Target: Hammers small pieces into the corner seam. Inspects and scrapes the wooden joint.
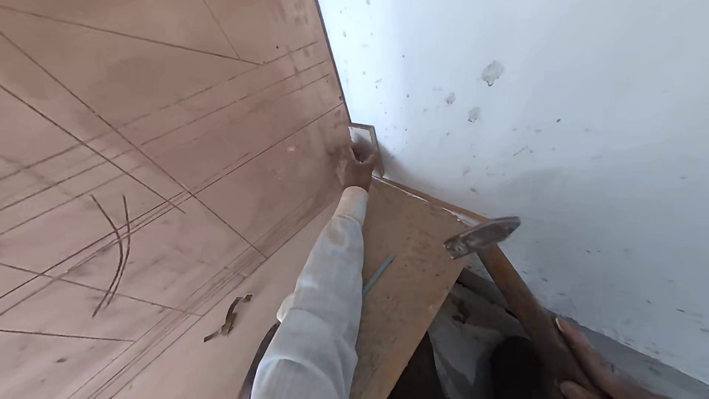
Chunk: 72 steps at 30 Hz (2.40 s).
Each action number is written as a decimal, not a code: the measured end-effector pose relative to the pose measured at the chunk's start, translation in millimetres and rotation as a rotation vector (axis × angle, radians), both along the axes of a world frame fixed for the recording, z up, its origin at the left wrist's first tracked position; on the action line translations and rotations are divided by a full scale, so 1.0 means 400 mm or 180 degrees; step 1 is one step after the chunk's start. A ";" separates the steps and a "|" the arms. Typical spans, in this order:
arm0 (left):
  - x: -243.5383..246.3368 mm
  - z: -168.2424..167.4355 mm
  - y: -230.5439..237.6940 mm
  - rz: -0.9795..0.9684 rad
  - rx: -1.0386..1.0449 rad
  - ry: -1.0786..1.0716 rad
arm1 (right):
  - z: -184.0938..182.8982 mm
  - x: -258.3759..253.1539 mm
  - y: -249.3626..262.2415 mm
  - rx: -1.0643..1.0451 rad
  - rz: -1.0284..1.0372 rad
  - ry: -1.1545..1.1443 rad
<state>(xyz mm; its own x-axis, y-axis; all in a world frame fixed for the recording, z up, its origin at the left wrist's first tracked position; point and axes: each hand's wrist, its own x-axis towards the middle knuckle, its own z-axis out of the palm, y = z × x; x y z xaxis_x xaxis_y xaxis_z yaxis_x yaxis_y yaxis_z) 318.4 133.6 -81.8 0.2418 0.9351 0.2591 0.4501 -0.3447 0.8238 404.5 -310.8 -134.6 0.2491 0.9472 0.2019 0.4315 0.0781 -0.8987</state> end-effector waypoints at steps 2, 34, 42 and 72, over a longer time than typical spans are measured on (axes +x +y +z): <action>-0.004 -0.004 0.014 -0.0037 -0.0190 0.0118 | 0.043 0.012 0.043 0.0069 -0.0037 -0.0378; -0.033 -0.023 0.080 -0.0394 -0.0138 0.1309 | 0.468 0.027 0.722 -0.1421 0.0038 -0.2869; -0.033 -0.013 0.067 -0.0453 -0.0206 0.1269 | 0.432 0.020 0.702 -0.1239 -0.0130 -0.3127; -0.034 -0.005 0.057 -0.0518 0.0110 0.0982 | 0.510 0.038 0.728 -0.1457 -0.0203 -0.2534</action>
<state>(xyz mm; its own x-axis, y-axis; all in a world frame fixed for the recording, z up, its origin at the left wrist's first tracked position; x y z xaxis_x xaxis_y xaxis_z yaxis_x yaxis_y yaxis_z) 305.0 156.6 -83.9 0.4588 0.8698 0.1814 0.6129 -0.4577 0.6441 419.9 -19.8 69.5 0.2519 0.9662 -0.0548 0.9273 -0.2572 -0.2720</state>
